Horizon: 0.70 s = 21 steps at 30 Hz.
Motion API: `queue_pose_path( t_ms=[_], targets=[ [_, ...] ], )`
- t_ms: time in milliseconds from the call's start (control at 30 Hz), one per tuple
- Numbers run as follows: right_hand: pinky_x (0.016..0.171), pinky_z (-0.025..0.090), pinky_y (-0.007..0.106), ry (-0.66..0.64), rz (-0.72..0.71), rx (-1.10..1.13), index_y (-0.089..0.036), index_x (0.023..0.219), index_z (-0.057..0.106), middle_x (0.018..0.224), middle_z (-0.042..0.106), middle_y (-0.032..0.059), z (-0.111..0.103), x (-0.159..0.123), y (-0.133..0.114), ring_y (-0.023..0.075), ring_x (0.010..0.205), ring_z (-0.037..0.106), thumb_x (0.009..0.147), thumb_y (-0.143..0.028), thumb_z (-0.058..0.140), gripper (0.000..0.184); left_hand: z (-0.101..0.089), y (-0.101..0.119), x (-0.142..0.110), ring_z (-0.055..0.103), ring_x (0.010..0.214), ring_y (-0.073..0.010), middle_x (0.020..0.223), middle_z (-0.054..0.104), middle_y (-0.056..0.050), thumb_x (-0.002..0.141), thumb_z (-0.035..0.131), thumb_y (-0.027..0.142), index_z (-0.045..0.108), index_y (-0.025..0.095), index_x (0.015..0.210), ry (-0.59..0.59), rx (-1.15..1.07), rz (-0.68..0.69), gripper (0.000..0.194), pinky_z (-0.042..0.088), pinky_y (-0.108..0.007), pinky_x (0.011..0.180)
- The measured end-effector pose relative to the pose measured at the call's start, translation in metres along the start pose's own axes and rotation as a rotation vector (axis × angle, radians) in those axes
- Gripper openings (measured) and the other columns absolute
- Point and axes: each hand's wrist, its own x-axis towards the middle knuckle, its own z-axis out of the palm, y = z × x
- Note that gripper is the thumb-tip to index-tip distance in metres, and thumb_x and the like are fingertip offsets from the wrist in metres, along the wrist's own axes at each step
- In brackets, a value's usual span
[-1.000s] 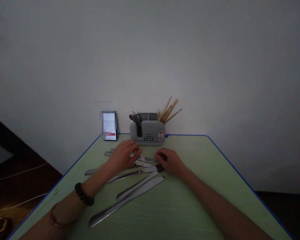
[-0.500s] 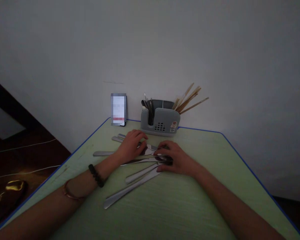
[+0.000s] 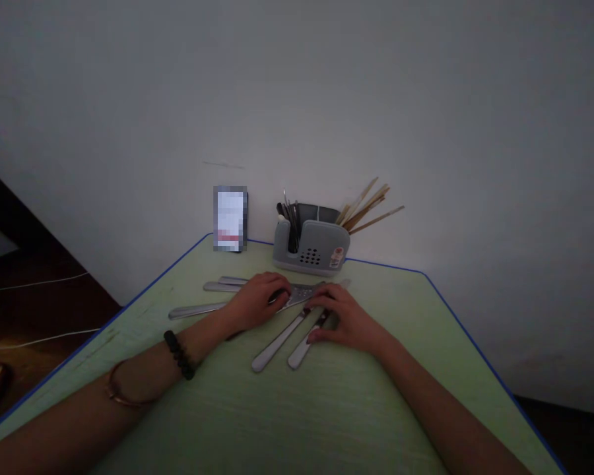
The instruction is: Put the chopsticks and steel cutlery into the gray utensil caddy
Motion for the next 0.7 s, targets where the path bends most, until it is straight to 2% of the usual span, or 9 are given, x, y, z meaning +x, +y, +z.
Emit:
queue_pose_path(
  t_ms=[167,267,333,400,500,600,700],
  targets=[
    [0.08,0.044,0.036,0.073,0.138,-0.014,-0.019,0.09,0.06,0.092,0.059,0.0075,0.002,0.001,0.006,0.0211,0.088,0.053,0.074,-0.048,0.067,0.034,-0.001,0.001,-0.001,0.057,0.096,-0.0195,0.102,0.065,-0.006,0.085,0.051,0.021,0.062,0.019,0.096,-0.002,-0.019,0.013,0.016,0.043,-0.035,0.089],
    [0.079,0.044,0.034,0.03,0.11,0.054,-0.019,0.086,0.061,0.087,0.06,0.0064,-0.002,0.001,0.009,0.0194,0.087,0.053,0.084,-0.035,0.058,0.016,-0.002,0.002,-0.001,0.056,0.097,-0.0196,0.105,0.064,-0.006,0.085,0.051,0.022,0.062,0.02,0.097,-0.019,-0.031,0.039,0.017,0.042,-0.035,0.09],
    [0.081,0.044,0.033,0.008,0.073,0.105,-0.019,0.087,0.063,0.089,0.06,0.0061,-0.005,0.0,0.009,0.0188,0.09,0.054,0.085,-0.025,0.054,0.01,-0.002,0.002,-0.001,0.056,0.098,-0.0196,0.105,0.064,-0.006,0.085,0.05,0.023,0.063,0.02,0.098,-0.025,-0.034,0.045,0.018,0.042,-0.035,0.091],
    [0.084,0.042,0.034,-0.002,0.046,0.11,-0.02,0.092,0.064,0.094,0.06,0.0061,-0.007,-0.001,0.009,0.0195,0.094,0.054,0.081,-0.02,0.058,0.012,-0.002,0.002,-0.001,0.055,0.098,-0.0195,0.105,0.064,-0.007,0.086,0.05,0.023,0.063,0.021,0.098,-0.026,-0.039,0.053,0.018,0.042,-0.036,0.091],
    [0.085,0.041,0.036,-0.023,0.045,0.08,-0.021,0.097,0.064,0.096,0.061,0.0062,-0.006,-0.001,0.007,0.0203,0.094,0.054,0.079,-0.025,0.063,0.018,-0.002,0.003,-0.001,0.055,0.098,-0.0189,0.104,0.064,-0.007,0.088,0.049,0.026,0.063,0.02,0.098,-0.013,-0.059,0.071,0.018,0.042,-0.035,0.09],
    [0.08,0.042,0.033,-0.003,0.1,0.07,-0.019,0.094,0.063,0.091,0.062,0.0063,-0.001,0.001,0.007,0.019,0.088,0.055,0.081,-0.031,0.062,0.017,-0.005,0.009,-0.001,0.056,0.096,-0.0186,0.1,0.065,-0.006,0.09,0.047,0.029,0.063,0.02,0.095,-0.008,-0.053,0.109,0.019,0.041,-0.035,0.089],
    [0.075,0.042,0.029,0.018,0.164,0.056,-0.018,0.091,0.062,0.085,0.062,0.005,0.002,0.002,0.007,0.0176,0.083,0.056,0.08,-0.032,0.065,0.018,-0.008,0.014,-0.001,0.056,0.093,-0.0191,0.093,0.065,-0.005,0.089,0.05,0.031,0.065,0.021,0.09,-0.056,-0.02,0.167,0.018,0.039,-0.036,0.088]
  ],
)
